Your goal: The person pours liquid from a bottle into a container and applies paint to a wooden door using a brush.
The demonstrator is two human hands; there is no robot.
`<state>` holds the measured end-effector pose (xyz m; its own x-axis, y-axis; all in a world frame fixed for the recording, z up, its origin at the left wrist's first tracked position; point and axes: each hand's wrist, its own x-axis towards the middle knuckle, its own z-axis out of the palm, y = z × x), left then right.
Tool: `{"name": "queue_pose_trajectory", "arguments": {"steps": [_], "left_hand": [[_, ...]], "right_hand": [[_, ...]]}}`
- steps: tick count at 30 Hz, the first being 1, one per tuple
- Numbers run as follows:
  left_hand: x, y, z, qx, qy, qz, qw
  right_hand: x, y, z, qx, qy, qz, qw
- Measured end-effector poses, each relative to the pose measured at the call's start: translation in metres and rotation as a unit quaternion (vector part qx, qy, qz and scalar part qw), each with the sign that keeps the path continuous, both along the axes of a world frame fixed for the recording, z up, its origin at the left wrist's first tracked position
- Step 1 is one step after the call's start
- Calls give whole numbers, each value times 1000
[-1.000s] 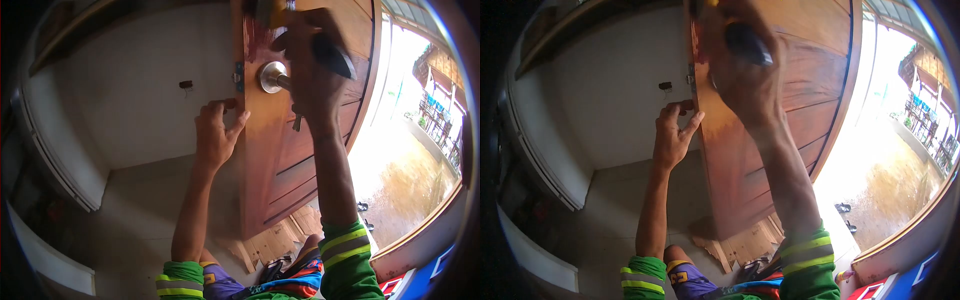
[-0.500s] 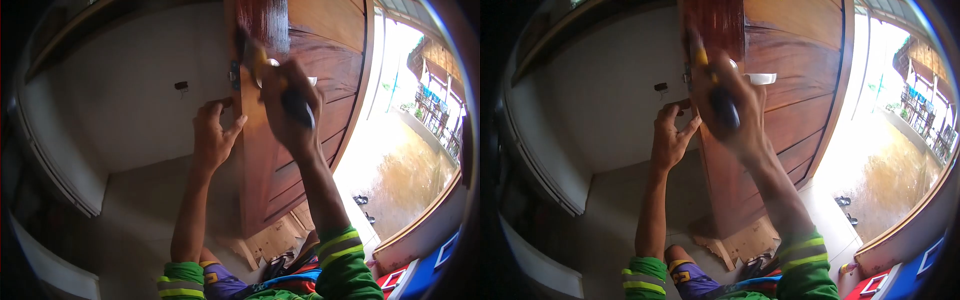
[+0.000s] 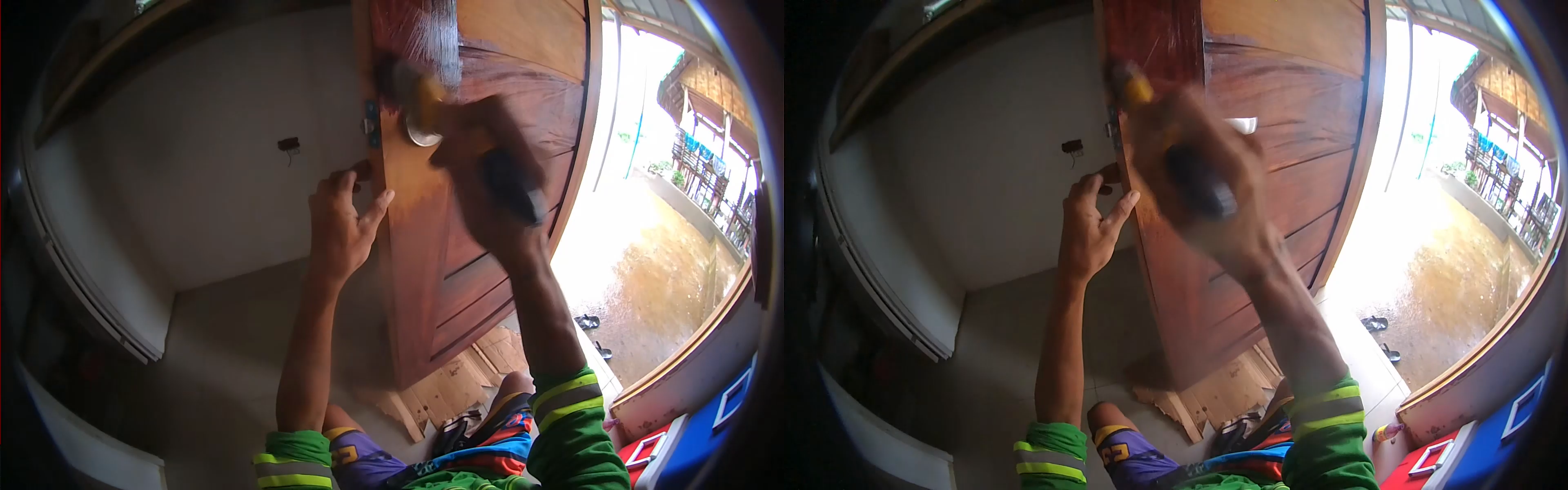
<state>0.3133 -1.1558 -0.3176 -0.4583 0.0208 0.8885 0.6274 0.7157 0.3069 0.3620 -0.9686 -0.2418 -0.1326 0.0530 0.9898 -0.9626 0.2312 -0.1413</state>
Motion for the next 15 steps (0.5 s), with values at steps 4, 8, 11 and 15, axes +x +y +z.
{"name": "queue_pose_trajectory", "arguments": {"steps": [4,8,11,15], "left_hand": [[-2,1,-3,23,-11,-26,999],[-1,0,-2,13,13,-60,998],[9,3,3,27,-3,-37,999],[0,-8,-3,9,-13,-68,998]], "right_hand": [[5,12,33,-42,60,-64,995],[-8,-21,9,-140,105,6,985],[-14,-48,4,-173,92,-57,979],[-15,-67,-2,-197,41,-11,979]]}}
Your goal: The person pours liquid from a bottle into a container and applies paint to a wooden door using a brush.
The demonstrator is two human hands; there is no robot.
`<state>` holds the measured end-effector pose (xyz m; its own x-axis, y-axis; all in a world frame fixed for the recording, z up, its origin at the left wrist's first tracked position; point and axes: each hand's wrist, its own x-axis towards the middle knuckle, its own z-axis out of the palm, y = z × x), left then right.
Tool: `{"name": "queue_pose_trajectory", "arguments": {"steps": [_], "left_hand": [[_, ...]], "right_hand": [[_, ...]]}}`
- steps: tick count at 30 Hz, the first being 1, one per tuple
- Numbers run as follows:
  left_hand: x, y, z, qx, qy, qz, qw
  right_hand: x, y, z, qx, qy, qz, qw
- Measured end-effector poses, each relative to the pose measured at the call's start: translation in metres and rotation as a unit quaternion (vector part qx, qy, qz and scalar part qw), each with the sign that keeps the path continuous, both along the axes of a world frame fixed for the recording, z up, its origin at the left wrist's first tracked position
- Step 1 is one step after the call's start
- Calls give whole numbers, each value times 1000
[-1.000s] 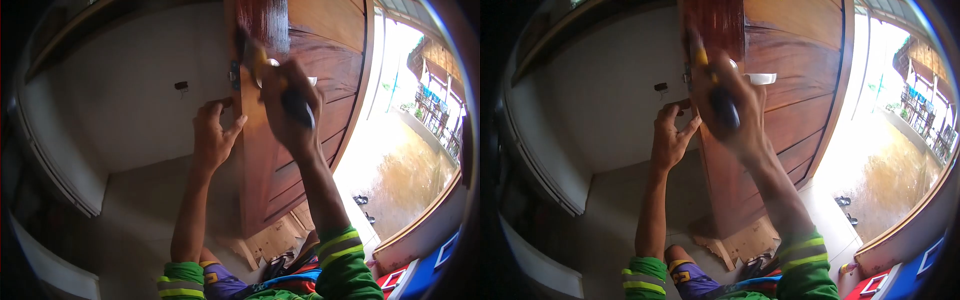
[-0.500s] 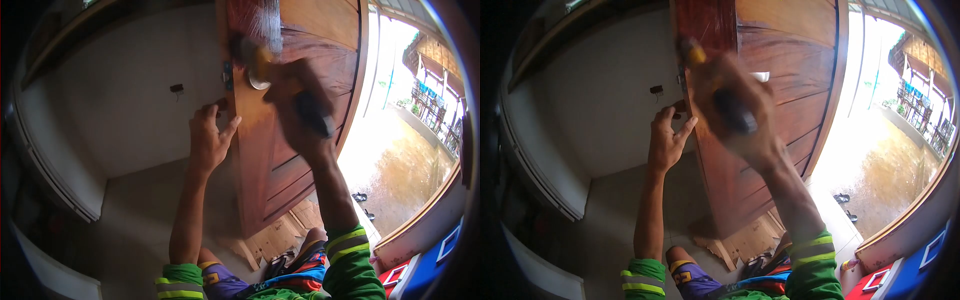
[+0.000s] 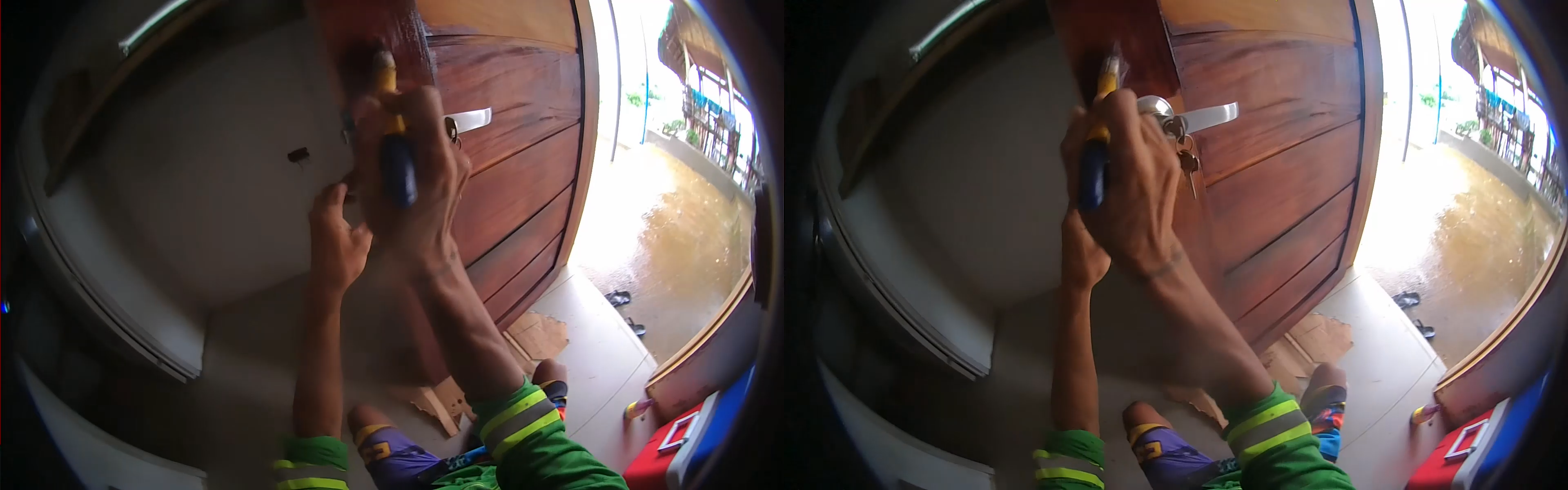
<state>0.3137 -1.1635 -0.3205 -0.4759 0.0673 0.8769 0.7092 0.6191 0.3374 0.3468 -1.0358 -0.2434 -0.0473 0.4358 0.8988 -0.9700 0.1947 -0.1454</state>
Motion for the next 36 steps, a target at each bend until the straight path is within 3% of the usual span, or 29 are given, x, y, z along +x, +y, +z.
{"name": "queue_pose_trajectory", "arguments": {"steps": [2,4,6,8,10,13,21,23,26,36], "left_hand": [[-11,-12,-10,20,-47,-13,999],[-24,-27,-19,87,-94,-52,990],[-28,-34,-21,61,-104,-55,991],[-3,-15,5,-81,-74,-9,994],[12,-5,15,-138,-63,47,987],[27,11,25,-159,-84,153,972],[44,33,37,-178,-158,312,920],[37,26,32,-192,-126,336,914],[20,4,16,-209,-43,326,921],[46,45,45,-204,-160,329,908]], "right_hand": [[2,-7,2,-16,-45,-40,998],[2,-1,10,-26,-68,0,997],[9,12,23,-27,-105,34,994],[12,15,30,-19,-122,36,992],[13,12,33,-25,-110,19,993],[13,-3,24,-44,-82,-52,994],[21,-10,30,-70,-102,-2,992],[20,-9,30,-72,-110,9,991],[21,-8,26,-46,-131,21,990],[25,-2,24,24,-219,28,975]]}}
